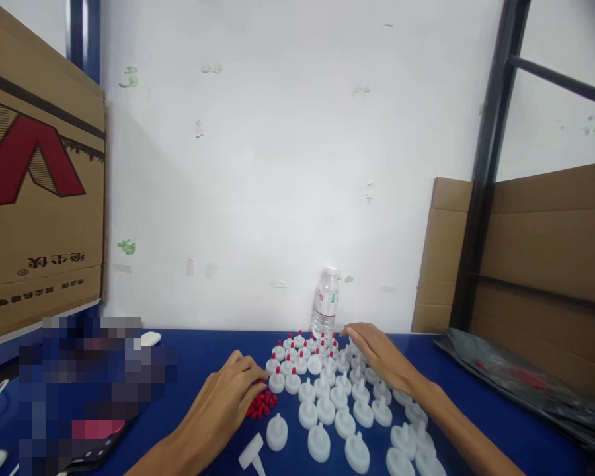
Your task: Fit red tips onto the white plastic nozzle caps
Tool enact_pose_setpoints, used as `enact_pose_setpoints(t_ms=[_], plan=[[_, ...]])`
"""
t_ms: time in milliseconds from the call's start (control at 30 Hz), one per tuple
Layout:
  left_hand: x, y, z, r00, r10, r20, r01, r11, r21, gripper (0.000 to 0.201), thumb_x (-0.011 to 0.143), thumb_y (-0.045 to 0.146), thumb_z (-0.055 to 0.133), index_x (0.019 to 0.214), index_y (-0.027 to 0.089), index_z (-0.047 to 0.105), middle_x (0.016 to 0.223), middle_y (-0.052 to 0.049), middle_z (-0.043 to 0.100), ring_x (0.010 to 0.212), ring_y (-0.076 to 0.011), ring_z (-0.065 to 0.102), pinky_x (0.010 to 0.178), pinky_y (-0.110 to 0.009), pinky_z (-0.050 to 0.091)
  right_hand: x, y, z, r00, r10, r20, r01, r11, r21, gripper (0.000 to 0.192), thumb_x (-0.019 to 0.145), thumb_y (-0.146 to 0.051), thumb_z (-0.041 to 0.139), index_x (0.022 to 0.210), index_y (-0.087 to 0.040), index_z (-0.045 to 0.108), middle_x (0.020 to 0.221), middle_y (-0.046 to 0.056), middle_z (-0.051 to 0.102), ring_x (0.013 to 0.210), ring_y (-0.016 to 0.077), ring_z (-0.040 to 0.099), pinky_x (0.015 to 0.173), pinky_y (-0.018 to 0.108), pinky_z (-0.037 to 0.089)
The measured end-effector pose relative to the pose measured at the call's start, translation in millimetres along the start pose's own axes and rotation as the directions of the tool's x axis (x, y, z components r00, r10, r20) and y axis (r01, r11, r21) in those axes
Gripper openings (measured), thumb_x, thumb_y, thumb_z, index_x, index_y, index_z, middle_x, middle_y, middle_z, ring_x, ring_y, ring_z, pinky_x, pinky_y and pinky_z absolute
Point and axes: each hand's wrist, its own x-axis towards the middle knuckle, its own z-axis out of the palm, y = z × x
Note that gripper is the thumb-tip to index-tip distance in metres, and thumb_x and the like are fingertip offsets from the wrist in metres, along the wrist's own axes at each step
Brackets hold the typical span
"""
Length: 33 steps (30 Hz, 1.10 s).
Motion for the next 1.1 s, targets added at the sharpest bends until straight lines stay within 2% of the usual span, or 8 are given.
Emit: enact_pose_setpoints(t_ms=[67, 167, 300, 467, 700, 900, 967, 1100], plan=[[1, 0, -0.3, 1.000, -0.008, 0.027, 0.007, 1.000, 0.014, 0.026, 0.102, 0.027, 0.047, 0.108, 0.030, 0.073, 0.104, -0.001, 0.071, 0.103, -0.0232, 0.059, 0.078, -0.030, 0.048, -3, -23, 3, 0.995, -0.098, 0.021, 0.098, 0.995, -0.005, 0.051, 0.106, -0.053, 0.026, 0.125, -0.025, 0.064, 0.135, 0.008, 0.063, 0.128, 0.0262, 0.052, 0.113, 0.045, 0.035], [1, 0, -1.3, 0.998, -0.021, 0.053, 0.021, 1.000, 0.011, 0.026, 0.102, 0.028, 0.048, 0.112, 0.030, 0.072, 0.102, -0.001, 0.072, 0.103, -0.0236, 0.059, 0.079, -0.031, 0.048, -9, -53, 12, 0.970, -0.206, 0.133, 0.214, 0.975, -0.052, 0.047, 0.107, -0.048, 0.027, 0.128, -0.029, 0.064, 0.144, 0.004, 0.057, 0.138, 0.0248, 0.043, 0.118, 0.046, 0.029], [0, 1, -0.6, 0.999, -0.032, 0.027, 0.032, 0.999, -0.010, 0.024, 0.101, 0.028, 0.049, 0.112, 0.031, 0.071, 0.107, -0.001, 0.071, 0.107, -0.0235, 0.059, 0.081, -0.031, 0.048, -11, -68, 23, 0.937, -0.253, 0.241, 0.287, 0.951, -0.117, 0.046, 0.108, -0.045, 0.027, 0.134, -0.029, 0.062, 0.141, 0.002, 0.061, 0.139, 0.0251, 0.044, 0.120, 0.050, 0.023], [-1, 4, -2.0, 1.000, -0.016, -0.023, 0.016, 1.000, -0.012, 0.027, 0.103, 0.029, 0.043, 0.105, 0.029, 0.070, 0.104, -0.001, 0.069, 0.105, -0.0234, 0.059, 0.081, -0.032, 0.047, -12, -66, 24, 0.940, -0.251, 0.230, 0.280, 0.955, -0.102, 0.047, 0.108, -0.043, 0.026, 0.136, -0.024, 0.060, 0.137, 0.004, 0.064, 0.133, 0.0240, 0.052, 0.118, 0.049, 0.028], [-3, 12, -8.7, 0.999, -0.013, -0.029, 0.012, 1.000, -0.010, 0.031, 0.104, 0.031, 0.038, 0.100, 0.027, 0.068, 0.100, -0.003, 0.068, 0.102, -0.0239, 0.057, 0.080, -0.034, 0.047, -15, -69, 21, 0.944, -0.262, 0.198, 0.277, 0.959, -0.052, 0.044, 0.109, -0.042, 0.026, 0.132, -0.029, 0.061, 0.134, 0.003, 0.066, 0.127, 0.0231, 0.056, 0.115, 0.048, 0.031], [-3, 12, -8.6, 0.999, -0.017, -0.049, 0.016, 1.000, -0.012, 0.032, 0.104, 0.029, 0.036, 0.099, 0.026, 0.067, 0.099, -0.003, 0.067, 0.101, -0.0239, 0.057, 0.083, -0.036, 0.046, -7, -53, 20, 0.990, -0.141, 0.029, 0.143, 0.983, -0.115, 0.050, 0.108, -0.044, 0.021, 0.128, -0.027, 0.063, 0.130, 0.006, 0.066, 0.128, 0.0259, 0.053, 0.111, 0.050, 0.035], [-3, 12, -8.5, 0.999, -0.015, -0.048, 0.014, 1.000, -0.011, 0.032, 0.104, 0.029, 0.036, 0.099, 0.026, 0.067, 0.098, -0.003, 0.067, 0.100, -0.0237, 0.057, 0.084, -0.036, 0.045, -6, -44, 24, 0.994, -0.094, 0.063, 0.101, 0.988, -0.120, 0.053, 0.108, -0.046, 0.019, 0.126, -0.027, 0.065, 0.127, 0.006, 0.068, 0.128, 0.0276, 0.053, 0.113, 0.054, 0.032], [-4, 13, -8.7, 0.999, -0.020, -0.037, 0.019, 1.000, -0.014, 0.032, 0.104, 0.028, 0.036, 0.098, 0.026, 0.067, 0.098, -0.003, 0.067, 0.099, -0.0239, 0.057, 0.080, -0.035, 0.046, -8, -33, 32, 0.982, -0.014, 0.186, 0.035, 0.994, -0.106, 0.057, 0.107, -0.053, 0.018, 0.126, -0.029, 0.066, 0.127, 0.004, 0.069, 0.138, 0.0319, 0.044, 0.118, 0.063, 0.019]])
